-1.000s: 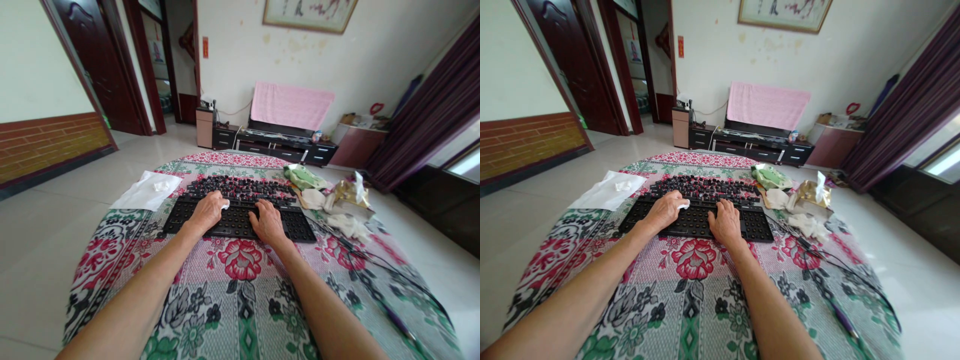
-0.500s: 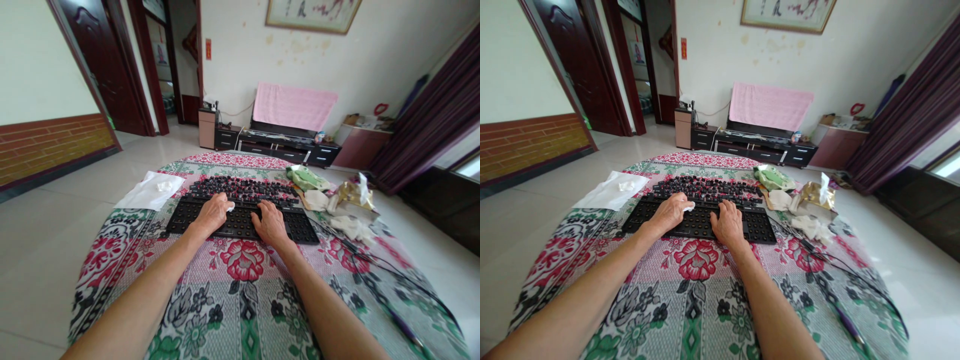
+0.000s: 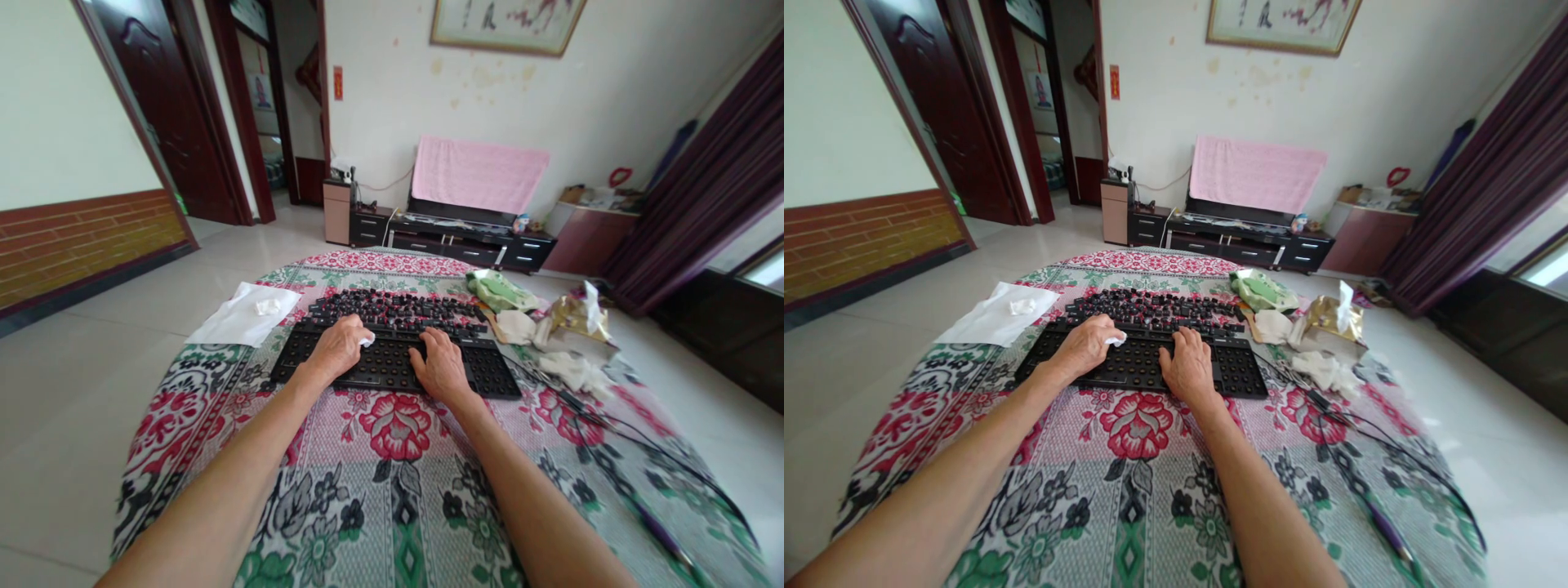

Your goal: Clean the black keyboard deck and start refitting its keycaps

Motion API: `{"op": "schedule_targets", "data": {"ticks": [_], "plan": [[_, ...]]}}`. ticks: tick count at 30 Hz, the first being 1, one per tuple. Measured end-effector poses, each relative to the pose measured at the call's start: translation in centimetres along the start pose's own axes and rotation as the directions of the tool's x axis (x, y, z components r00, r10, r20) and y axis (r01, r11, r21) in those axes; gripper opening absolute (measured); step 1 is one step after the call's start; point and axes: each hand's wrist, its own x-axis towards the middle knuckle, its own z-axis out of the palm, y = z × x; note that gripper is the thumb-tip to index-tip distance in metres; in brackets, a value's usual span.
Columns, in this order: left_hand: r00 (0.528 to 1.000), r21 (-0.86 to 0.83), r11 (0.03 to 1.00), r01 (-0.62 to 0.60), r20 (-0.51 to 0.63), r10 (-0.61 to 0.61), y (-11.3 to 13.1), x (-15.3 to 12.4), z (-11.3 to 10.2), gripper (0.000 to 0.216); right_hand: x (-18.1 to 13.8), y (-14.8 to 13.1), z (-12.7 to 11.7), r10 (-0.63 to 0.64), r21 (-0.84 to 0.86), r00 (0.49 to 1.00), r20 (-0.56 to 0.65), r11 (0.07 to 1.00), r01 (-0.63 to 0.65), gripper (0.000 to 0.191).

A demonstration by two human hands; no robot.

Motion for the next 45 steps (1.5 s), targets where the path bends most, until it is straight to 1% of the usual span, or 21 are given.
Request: {"op": "schedule_targets", "data": {"ticks": [3, 6, 9, 12, 15, 19, 21, 22, 24, 25, 26, 28, 30, 32, 35, 37, 39, 45], "plan": [[1.000, 0.022, 1.000, 0.022, 0.003, -0.022, -0.7, -0.1, -0.6, 0.032, 0.0, 0.0, -0.1, -0.001, 0.001, 1.000, -0.004, 1.000, 0.001, 0.037], [0.998, -0.013, 0.999, 0.045, -0.048, -0.046, -1.2, -0.3, -0.6, 0.028, 0.0, 0.0, -0.1, 0.002, 0.005, 1.000, -0.003, 1.000, -0.002, 0.037], [0.997, -0.071, 0.997, 0.006, -0.082, -0.012, -1.0, -0.3, -0.2, 0.027, 0.0, -0.1, -0.1, 0.001, 0.008, 1.000, -0.001, 1.000, -0.001, 0.037], [0.997, -0.068, 0.996, -0.065, -0.039, 0.063, -0.3, -0.1, 0.1, 0.031, 0.0, 0.0, 0.0, -0.003, 0.006, 1.000, -0.009, 1.000, 0.003, 0.037], [0.997, -0.036, 0.996, -0.079, 0.004, 0.079, 0.0, -0.1, -0.1, 0.032, 0.0, 0.1, 0.0, -0.006, 0.005, 1.000, -0.011, 1.000, 0.006, 0.037], [0.999, -0.051, 0.997, -0.050, -0.004, 0.050, -0.3, -0.1, -0.5, 0.030, 0.0, 0.1, 0.1, -0.010, 0.011, 1.000, -0.013, 1.000, 0.010, 0.037], [0.999, -0.127, 0.992, -0.012, -0.047, 0.006, -0.3, 0.0, -0.5, 0.028, 0.0, 0.1, 0.1, -0.010, 0.019, 1.000, -0.013, 1.000, 0.010, 0.037], [0.996, -0.193, 0.981, 0.019, -0.078, -0.035, -0.2, 0.1, -0.5, 0.027, 0.0, 0.1, 0.1, -0.007, 0.025, 1.000, -0.012, 1.000, 0.008, 0.036], [0.982, -0.377, 0.921, 0.099, -0.112, -0.151, 0.3, 0.3, -0.4, 0.023, 0.1, 0.1, -0.1, 0.003, 0.040, 1.000, -0.015, 0.999, -0.002, 0.035], [0.972, -0.478, 0.866, 0.146, -0.094, -0.216, 0.6, 0.5, -0.4, 0.020, 0.2, 0.0, -0.2, 0.006, 0.052, 1.000, -0.027, 0.999, -0.005, 0.034], [0.960, -0.569, 0.798, 0.196, -0.054, -0.275, 0.9, 0.6, -0.4, 0.018, 0.3, -0.1, -0.3, 0.005, 0.073, 0.999, -0.046, 0.997, -0.002, 0.033], [0.937, -0.701, 0.654, 0.284, 0.058, -0.344, 1.7, 0.8, -0.5, 0.024, 0.5, -0.5, -0.5, -0.017, 0.156, 0.996, -0.092, 0.987, 0.032, 0.030], [0.922, -0.778, 0.536, 0.328, 0.140, -0.360, 2.4, 0.8, -0.5, 0.031, 0.7, -1.1, -0.7, -0.061, 0.303, 0.991, -0.121, 0.948, 0.095, 0.027], [0.920, -0.829, 0.449, 0.332, 0.179, -0.348, 3.0, 0.8, -0.4, 0.033, 0.8, -1.8, -0.8, -0.099, 0.475, 0.988, -0.119, 0.868, 0.144, 0.026], [0.929, -0.871, 0.376, 0.316, 0.204, -0.309, 3.6, 0.7, -0.3, 0.029, 0.7, -2.7, -0.7, -0.097, 0.658, 0.990, -0.104, 0.740, 0.141, 0.027], [0.934, -0.876, 0.370, 0.309, 0.205, -0.293, 3.9, 0.7, -0.2, 0.028, 0.5, -3.0, -0.6, -0.059, 0.723, 0.994, -0.096, 0.682, 0.110, 0.027], [0.938, -0.871, 0.388, 0.302, 0.200, -0.282, 4.0, 0.7, -0.1, 0.029, 0.5, -3.1, -0.5, -0.022, 0.766, 0.996, -0.083, 0.638, 0.078, 0.027], [0.962, -0.843, 0.487, 0.229, 0.119, -0.245, 3.7, 0.7, 0.5, 0.031, 0.5, -3.2, 0.1, 0.045, 0.862, 0.998, -0.039, 0.508, 0.011, 0.029]]}}
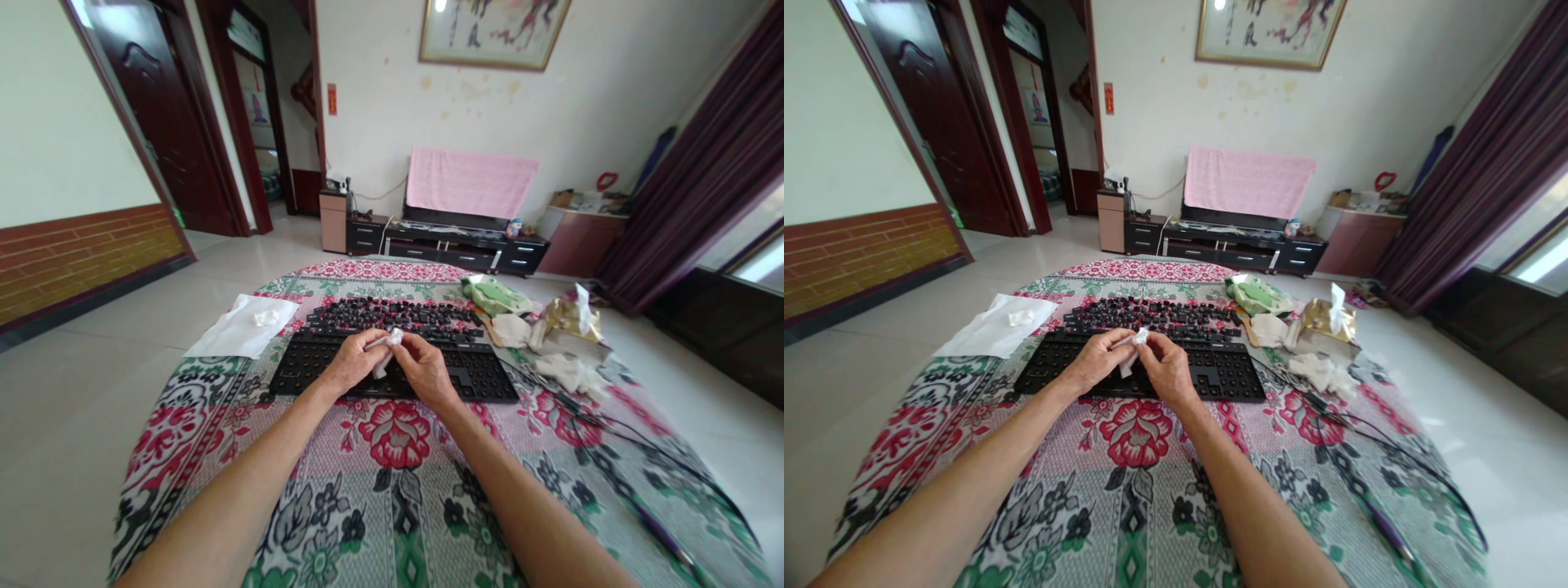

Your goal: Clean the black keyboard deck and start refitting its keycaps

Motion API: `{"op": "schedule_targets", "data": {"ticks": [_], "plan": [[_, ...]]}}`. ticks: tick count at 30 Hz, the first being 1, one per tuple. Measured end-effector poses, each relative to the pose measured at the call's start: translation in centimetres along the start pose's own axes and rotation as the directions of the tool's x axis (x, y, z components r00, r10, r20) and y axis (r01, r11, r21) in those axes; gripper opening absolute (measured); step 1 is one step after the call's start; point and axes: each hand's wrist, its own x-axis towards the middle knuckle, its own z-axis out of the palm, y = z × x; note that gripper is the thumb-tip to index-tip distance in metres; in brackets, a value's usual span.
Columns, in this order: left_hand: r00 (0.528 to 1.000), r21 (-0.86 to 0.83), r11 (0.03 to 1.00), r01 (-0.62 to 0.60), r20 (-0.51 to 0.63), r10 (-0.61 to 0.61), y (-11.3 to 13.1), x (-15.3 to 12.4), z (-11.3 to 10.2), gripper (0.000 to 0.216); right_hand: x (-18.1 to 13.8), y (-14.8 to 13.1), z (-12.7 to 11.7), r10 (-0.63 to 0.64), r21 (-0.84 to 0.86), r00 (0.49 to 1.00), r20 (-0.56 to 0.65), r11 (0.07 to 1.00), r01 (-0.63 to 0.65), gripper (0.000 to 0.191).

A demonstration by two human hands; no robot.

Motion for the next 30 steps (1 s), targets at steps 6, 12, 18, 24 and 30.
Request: {"op": "schedule_targets", "data": {"ticks": [6, 12, 18, 24, 30], "plan": [[0.997, 0.043, 0.999, -0.007, 0.071, 0.004, 0.2, -0.2, 0.0, 0.037, 0.2, 0.3, -0.1, 0.054, -0.045, 0.997, -0.049, 0.997, -0.056, 0.027], [0.996, 0.206, 0.974, -0.091, 0.015, 0.089, 0.3, -0.4, 0.4, 0.048, 0.3, 0.0, -0.3, 0.067, -0.094, 0.992, -0.105, 0.993, -0.077, 0.027], [0.996, 0.226, 0.971, -0.075, -0.030, 0.084, 0.1, -0.3, 0.1, 0.026, 0.4, 0.3, -0.4, 0.065, -0.059, 0.991, -0.117, 0.996, -0.072, 0.025], [0.986, 0.356, 0.924, -0.137, -0.043, 0.162, 0.3, -0.3, -0.2, 0.022, 0.2, 0.0, -0.7, -0.056, -0.160, 0.998, 0.031, 0.985, 0.060, 0.052], [0.977, 0.405, 0.910, -0.091, -0.139, 0.160, 0.0, -0.1, -1.5, 0.023, 0.1, 0.4, -1.3, -0.192, -0.498, 0.973, 0.126, 0.837, 0.229, 0.025]]}}
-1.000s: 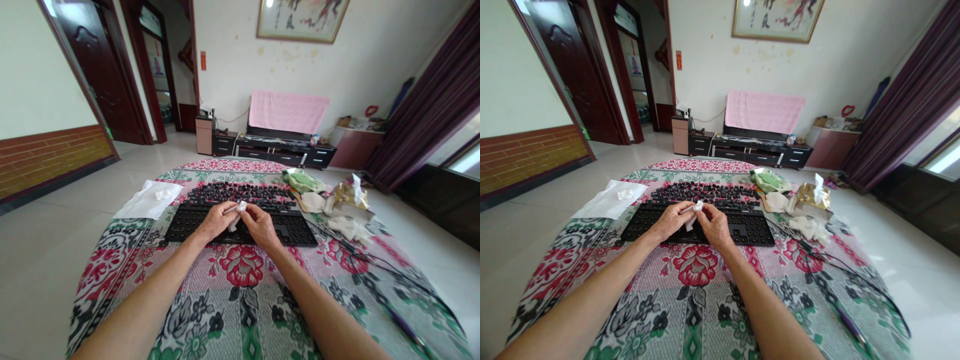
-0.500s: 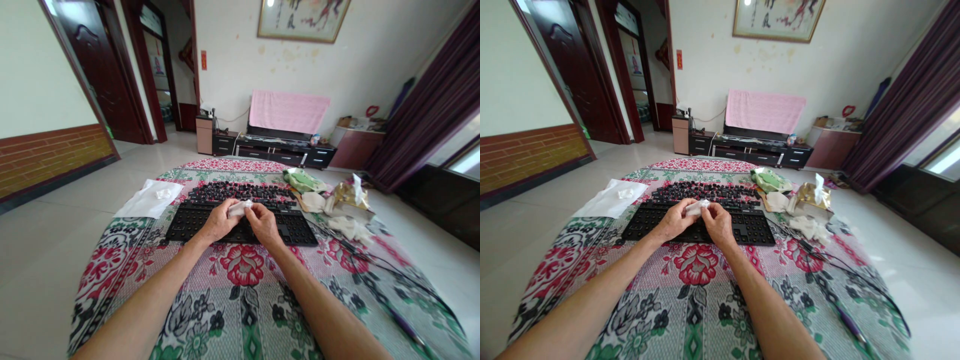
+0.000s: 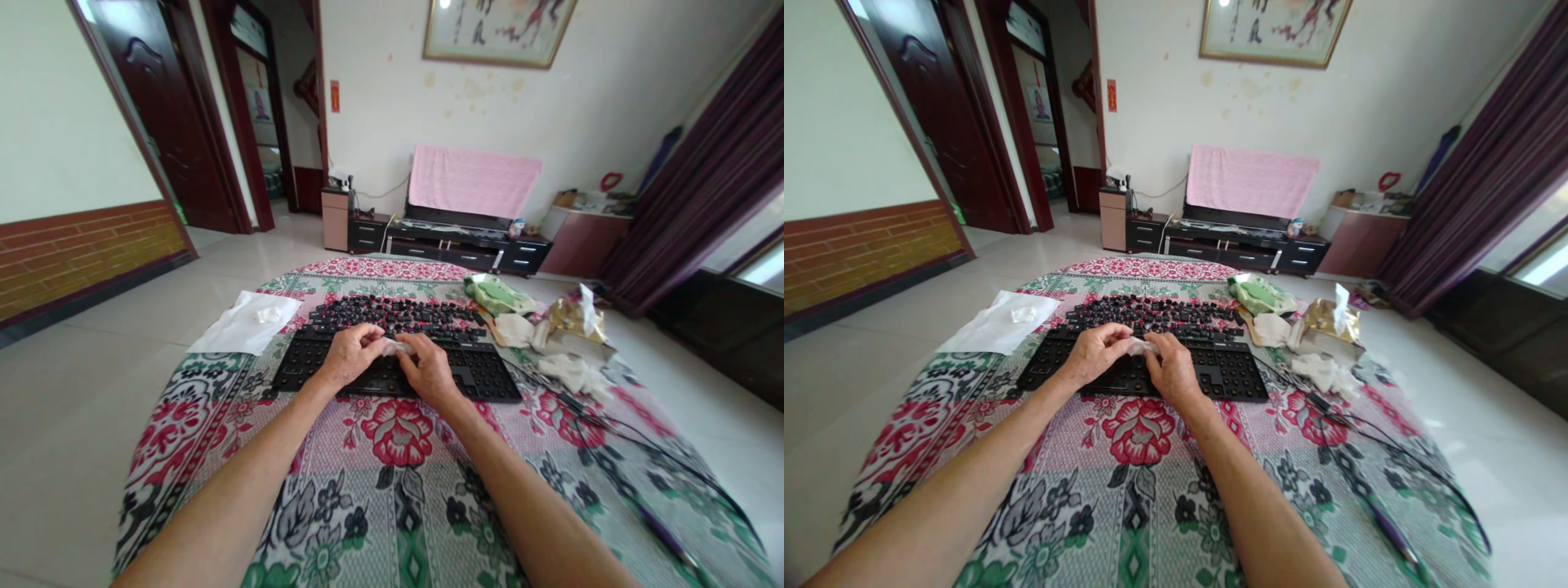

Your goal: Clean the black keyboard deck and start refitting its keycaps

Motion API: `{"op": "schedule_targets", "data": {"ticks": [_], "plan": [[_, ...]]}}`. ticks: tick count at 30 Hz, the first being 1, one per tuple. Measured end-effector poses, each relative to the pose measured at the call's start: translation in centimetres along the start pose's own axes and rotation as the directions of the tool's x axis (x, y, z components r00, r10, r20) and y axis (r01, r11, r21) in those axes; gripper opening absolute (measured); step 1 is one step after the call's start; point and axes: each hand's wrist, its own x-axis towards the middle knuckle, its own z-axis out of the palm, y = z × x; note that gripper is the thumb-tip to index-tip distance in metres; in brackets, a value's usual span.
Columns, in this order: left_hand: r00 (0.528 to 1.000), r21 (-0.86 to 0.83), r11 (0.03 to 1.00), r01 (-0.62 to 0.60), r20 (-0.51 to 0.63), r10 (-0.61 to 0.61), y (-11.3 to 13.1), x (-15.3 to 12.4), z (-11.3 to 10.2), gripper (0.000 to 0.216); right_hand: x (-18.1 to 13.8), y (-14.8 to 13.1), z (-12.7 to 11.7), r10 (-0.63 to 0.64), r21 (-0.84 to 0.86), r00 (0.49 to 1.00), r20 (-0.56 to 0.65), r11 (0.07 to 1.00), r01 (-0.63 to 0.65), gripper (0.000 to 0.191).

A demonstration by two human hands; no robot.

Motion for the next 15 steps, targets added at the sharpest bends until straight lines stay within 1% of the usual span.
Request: {"op": "schedule_targets", "data": {"ticks": [1, 2, 3, 5, 7, 9, 11, 13, 15], "plan": [[0.999, 0.081, 0.997, -0.007, -0.052, 0.011, -0.4, 0.2, -0.6, 0.021, 0.0, 0.3, -0.1, 0.005, -0.041, 1.000, -0.005, 0.999, -0.005, 0.024], [0.993, 0.192, 0.981, -0.026, -0.110, 0.048, -0.8, 0.3, -1.2, 0.019, 0.0, 0.7, -0.3, 0.012, -0.073, 1.000, -0.007, 0.997, -0.012, 0.023], [0.982, 0.306, 0.952, -0.013, -0.174, 0.069, -1.2, 0.5, -1.9, 0.020, 0.0, 1.1, -0.4, 0.018, -0.098, 1.000, -0.003, 0.995, -0.018, 0.022], [0.957, 0.477, 0.874, 0.097, -0.287, 0.050, -2.2, 0.6, -3.2, 0.023, 0.0, 1.6, -0.7, 0.020, -0.127, 1.000, 0.003, 0.992, -0.020, 0.020], [0.924, 0.581, 0.772, 0.256, -0.381, -0.020, -3.0, 0.6, -4.3, 0.024, 0.0, 1.9, -0.8, 0.010, -0.144, 1.000, 0.015, 0.989, -0.007, 0.019], [0.897, 0.633, 0.673, 0.381, -0.428, -0.105, -3.5, 0.4, -5.0, 0.026, 0.0, 1.9, -0.7, -0.003, -0.159, 0.999, 0.035, 0.987, 0.009, 0.017], [0.878, 0.652, 0.605, 0.457, -0.442, -0.186, -3.7, 0.1, -5.3, 0.027, 0.0, 1.8, -0.7, -0.010, -0.166, 0.999, 0.047, 0.986, 0.017, 0.016], [0.862, 0.649, 0.574, 0.500, -0.440, -0.254, -3.7, -0.1, -5.3, 0.029, 0.0, 1.7, -0.7, -0.012, -0.166, 0.999, 0.046, 0.986, 0.019, 0.015], [0.849, 0.631, 0.569, 0.527, -0.429, -0.310, -3.6, -0.2, -5.2, 0.029, -0.1, 1.7, -0.7, -0.015, -0.165, 0.999, 0.044, 0.986, 0.022, 0.015]]}}
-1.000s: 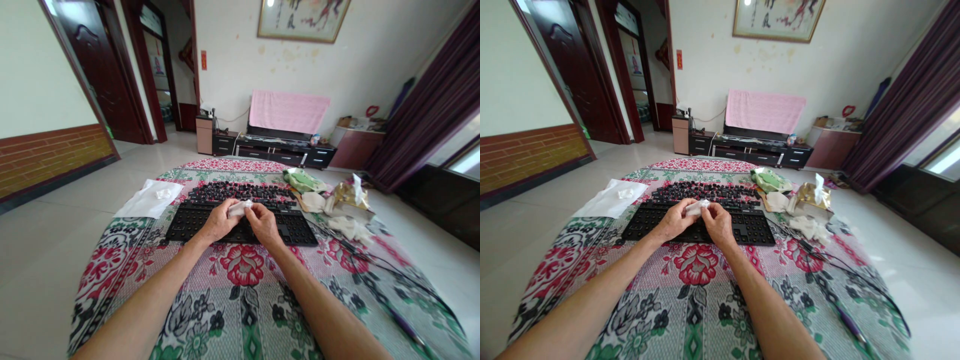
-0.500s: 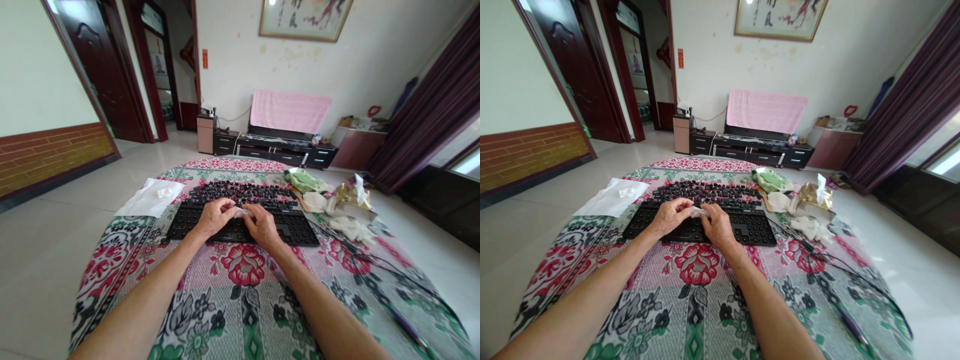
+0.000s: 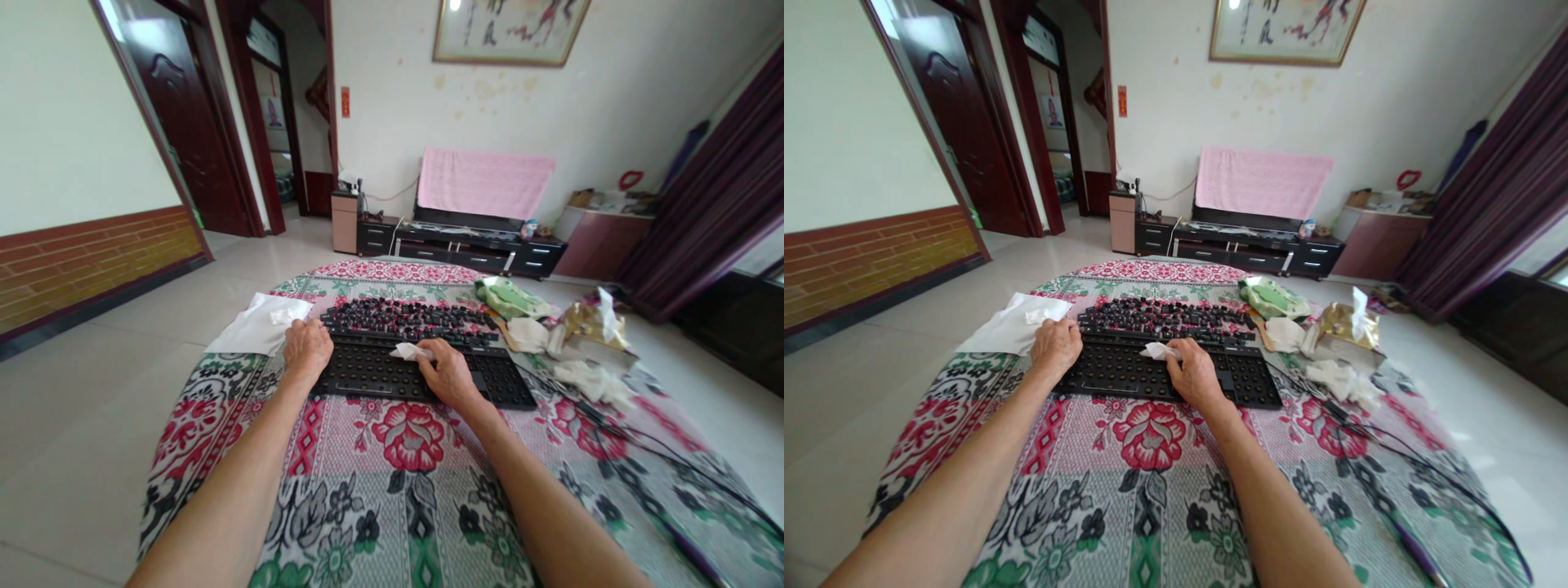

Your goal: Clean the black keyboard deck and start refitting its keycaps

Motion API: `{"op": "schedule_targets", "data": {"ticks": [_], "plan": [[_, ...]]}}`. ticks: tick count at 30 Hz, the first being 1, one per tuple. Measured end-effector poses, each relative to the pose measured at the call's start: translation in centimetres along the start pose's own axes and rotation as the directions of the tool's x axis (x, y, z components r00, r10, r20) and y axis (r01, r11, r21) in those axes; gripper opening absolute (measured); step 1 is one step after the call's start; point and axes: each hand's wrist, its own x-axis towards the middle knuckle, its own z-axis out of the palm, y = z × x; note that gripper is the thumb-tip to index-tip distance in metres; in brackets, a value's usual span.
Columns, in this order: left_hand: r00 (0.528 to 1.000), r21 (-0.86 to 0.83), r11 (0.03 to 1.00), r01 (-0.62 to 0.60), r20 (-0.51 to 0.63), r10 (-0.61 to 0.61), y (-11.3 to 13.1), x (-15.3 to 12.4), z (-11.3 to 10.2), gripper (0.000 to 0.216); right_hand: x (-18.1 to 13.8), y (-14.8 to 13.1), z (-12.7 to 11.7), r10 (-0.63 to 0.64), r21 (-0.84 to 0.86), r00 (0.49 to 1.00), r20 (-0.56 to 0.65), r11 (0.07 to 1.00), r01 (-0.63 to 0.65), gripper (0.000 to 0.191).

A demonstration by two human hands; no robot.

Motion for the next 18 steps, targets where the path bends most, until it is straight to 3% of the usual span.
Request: {"op": "schedule_targets", "data": {"ticks": [7, 18], "plan": [[0.999, -0.028, 0.999, 0.029, 0.043, -0.028, 0.03, 0.01, 0.31, 0.030, -0.08, 0.16, 0.01, 0.001, -0.002, 1.000, 0.005, 1.000, -0.001, 0.015], [0.997, -0.023, 0.998, -0.055, -0.046, 0.054, 0.25, -0.52, 0.80, 0.029, -0.20, 0.96, 0.00, 0.019, -0.012, 1.000, -0.015, 1.000, -0.019, 0.015]]}}
